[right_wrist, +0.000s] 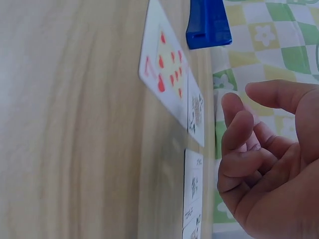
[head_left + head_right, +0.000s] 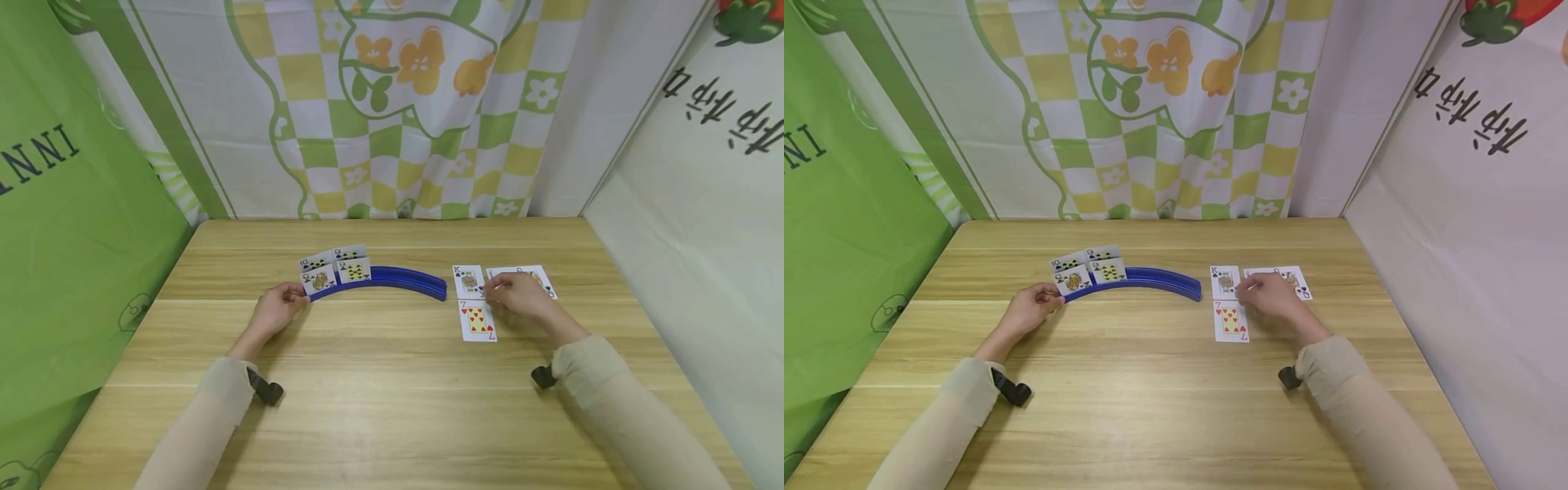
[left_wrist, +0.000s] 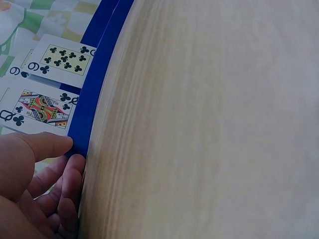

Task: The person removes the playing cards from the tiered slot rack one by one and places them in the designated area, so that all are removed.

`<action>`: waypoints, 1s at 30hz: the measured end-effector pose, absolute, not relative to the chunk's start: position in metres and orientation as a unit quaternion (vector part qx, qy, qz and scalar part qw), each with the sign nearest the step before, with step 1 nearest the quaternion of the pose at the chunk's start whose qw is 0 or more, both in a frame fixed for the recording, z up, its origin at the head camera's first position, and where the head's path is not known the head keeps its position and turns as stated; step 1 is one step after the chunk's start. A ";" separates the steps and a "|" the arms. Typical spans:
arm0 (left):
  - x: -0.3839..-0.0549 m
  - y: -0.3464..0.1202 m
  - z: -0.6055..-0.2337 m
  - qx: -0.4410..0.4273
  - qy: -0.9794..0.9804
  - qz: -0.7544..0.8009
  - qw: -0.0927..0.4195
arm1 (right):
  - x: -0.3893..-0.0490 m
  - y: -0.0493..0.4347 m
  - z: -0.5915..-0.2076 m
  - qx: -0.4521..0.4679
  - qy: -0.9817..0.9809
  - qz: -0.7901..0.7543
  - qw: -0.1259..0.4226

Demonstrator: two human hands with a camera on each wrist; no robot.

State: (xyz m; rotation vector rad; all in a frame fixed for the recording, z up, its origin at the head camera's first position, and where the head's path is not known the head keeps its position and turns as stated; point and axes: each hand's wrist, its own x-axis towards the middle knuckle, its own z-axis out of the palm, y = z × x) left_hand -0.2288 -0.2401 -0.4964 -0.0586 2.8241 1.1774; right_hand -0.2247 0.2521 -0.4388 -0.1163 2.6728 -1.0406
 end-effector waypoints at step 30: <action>-0.228 -0.241 -0.496 -0.016 0.922 0.385 0.041 | -0.237 0.199 -0.431 -0.033 0.859 -0.486 0.156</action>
